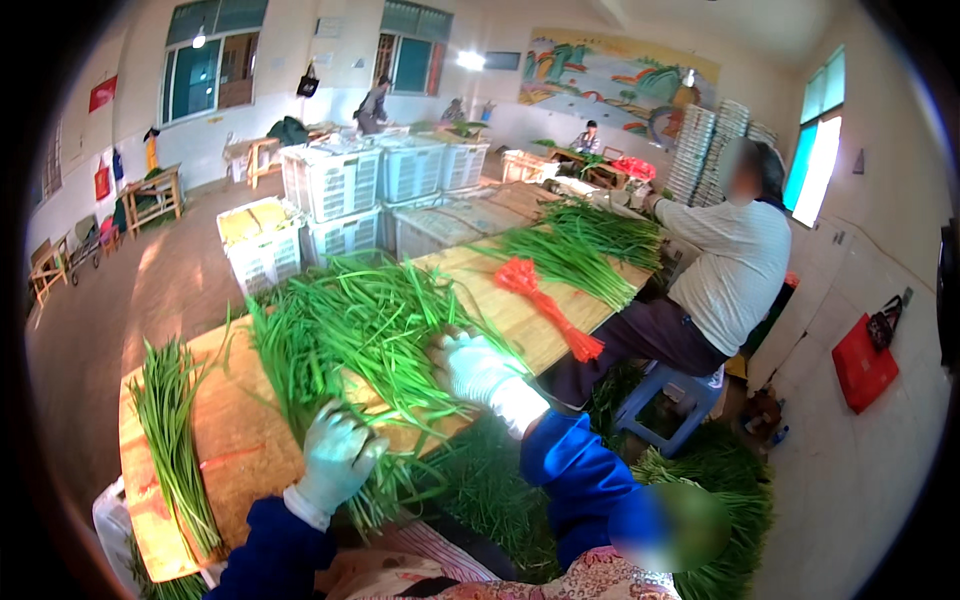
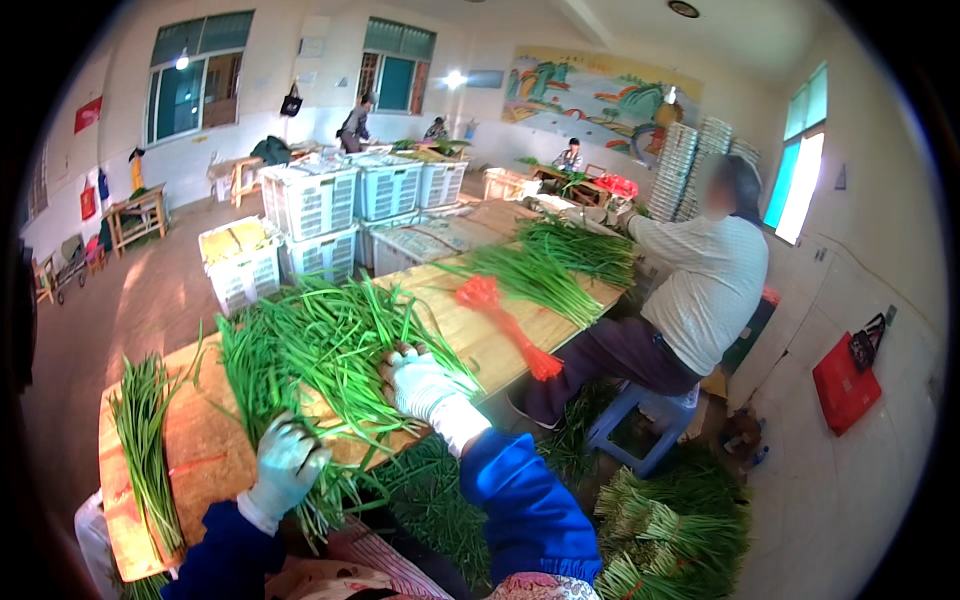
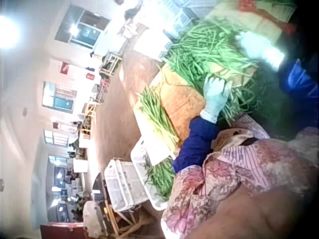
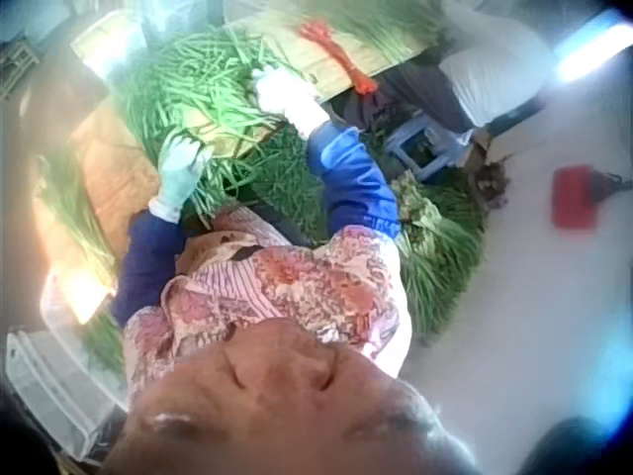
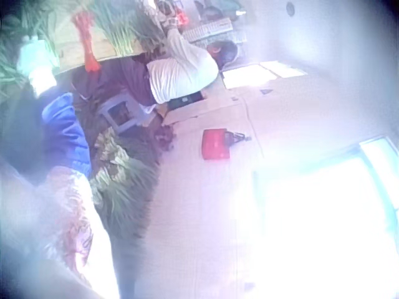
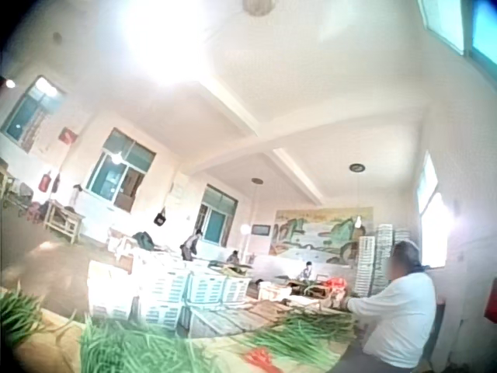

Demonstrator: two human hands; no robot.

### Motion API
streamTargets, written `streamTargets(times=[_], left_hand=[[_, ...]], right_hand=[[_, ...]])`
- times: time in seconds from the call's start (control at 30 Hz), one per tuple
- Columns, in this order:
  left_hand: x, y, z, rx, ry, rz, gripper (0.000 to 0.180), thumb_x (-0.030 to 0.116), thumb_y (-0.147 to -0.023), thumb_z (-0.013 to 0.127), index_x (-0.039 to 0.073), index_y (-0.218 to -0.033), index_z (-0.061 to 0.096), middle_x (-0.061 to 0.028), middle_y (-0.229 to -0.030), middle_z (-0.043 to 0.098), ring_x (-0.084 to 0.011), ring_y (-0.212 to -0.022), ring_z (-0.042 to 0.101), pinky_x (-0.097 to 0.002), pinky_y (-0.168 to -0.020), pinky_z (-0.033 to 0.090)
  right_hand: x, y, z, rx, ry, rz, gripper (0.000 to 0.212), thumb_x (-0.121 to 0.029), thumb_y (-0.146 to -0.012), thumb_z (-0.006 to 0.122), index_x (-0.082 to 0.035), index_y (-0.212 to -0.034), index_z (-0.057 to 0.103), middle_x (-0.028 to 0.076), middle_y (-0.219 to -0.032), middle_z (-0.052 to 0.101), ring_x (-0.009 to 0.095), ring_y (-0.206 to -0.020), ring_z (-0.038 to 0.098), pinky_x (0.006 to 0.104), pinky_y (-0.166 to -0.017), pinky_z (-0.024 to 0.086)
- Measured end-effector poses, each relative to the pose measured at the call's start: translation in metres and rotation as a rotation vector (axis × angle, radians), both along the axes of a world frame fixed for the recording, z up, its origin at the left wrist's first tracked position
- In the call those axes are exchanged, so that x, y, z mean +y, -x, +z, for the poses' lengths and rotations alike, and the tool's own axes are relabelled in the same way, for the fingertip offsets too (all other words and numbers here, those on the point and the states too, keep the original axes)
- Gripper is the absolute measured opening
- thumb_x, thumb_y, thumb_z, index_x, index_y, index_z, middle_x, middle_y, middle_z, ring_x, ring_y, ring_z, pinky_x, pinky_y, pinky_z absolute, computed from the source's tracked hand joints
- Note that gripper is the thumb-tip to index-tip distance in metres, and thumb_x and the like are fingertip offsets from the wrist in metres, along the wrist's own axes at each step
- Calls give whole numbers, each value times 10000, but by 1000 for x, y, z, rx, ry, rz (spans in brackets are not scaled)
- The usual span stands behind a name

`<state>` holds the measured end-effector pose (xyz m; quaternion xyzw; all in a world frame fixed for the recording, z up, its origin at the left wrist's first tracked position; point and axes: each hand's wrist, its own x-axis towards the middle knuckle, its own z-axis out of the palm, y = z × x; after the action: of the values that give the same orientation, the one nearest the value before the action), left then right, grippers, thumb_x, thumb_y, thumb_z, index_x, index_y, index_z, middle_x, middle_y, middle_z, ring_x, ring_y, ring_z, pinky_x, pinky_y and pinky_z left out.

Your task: The person gathers handfuls of green vegetable stalks, aligns them, and ties them into bundles using red plastic strips.

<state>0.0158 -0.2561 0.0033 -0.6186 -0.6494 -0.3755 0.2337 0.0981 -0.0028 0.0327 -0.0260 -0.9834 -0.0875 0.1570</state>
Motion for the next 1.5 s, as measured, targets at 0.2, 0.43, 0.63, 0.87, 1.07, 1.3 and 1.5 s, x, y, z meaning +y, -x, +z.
streamTargets(times=[0.2,0.43,0.63,0.87,1.07,1.3,1.5], left_hand=[[2,3,1,-50,27,-18,122,162,-735,629,42,-715,636,-97,-765,642,-281,-830,608,-452,-895,422],[-20,8,-6,-89,-31,38,102,127,-735,621,28,-710,624,-107,-689,586,-299,-726,585,-452,-871,435],[-22,7,-10,-221,10,-91,198,149,-780,638,35,-942,641,-136,-941,611,-316,-958,574,-425,-961,400],[-85,-6,-20,-1252,-612,61,389,170,-852,607,28,-1199,503,-56,-1055,565,-165,-956,545,-316,-874,436],[-97,14,-27,-1600,-467,116,724,285,-815,656,-47,-1358,310,-140,-1269,462,-200,-1086,495,-330,-891,436],[-96,20,-16,-1706,-617,-16,606,276,-820,653,-2,-1292,395,-107,-1090,582,-223,-1002,562,-343,-871,457],[-87,35,-17,-1833,-591,-261,345,231,-865,596,39,-1149,559,-78,-1061,615,-195,-967,572,-324,-858,462]], right_hand=[[-35,14,28,358,192,435,198,-225,-669,647,-174,-857,682,53,-829,610,293,-851,561,387,-748,438],[-38,71,-50,23,-441,-37,177,-133,-757,526,-24,-835,641,132,-773,607,267,-710,593,396,-582,454],[-20,30,-3,260,215,121,174,-169,-778,552,-69,-869,662,153,-828,641,346,-779,622,423,-688,502],[-55,28,18,-196,943,-12,348,-272,-881,591,29,-1053,616,86,-826,649,167,-730,591,296,-673,481],[-172,46,10,-266,334,99,425,-351,-885,568,8,-1112,591,201,-986,644,284,-902,614,365,-821,471],[-98,71,22,-79,1053,-31,382,-368,-886,580,-20,-1037,630,82,-741,620,152,-658,580,279,-602,471],[-130,133,-26,-122,1104,213,541,-440,-872,550,4,-1180,556,151,-1040,635,220,-937,599,314,-812,463]])
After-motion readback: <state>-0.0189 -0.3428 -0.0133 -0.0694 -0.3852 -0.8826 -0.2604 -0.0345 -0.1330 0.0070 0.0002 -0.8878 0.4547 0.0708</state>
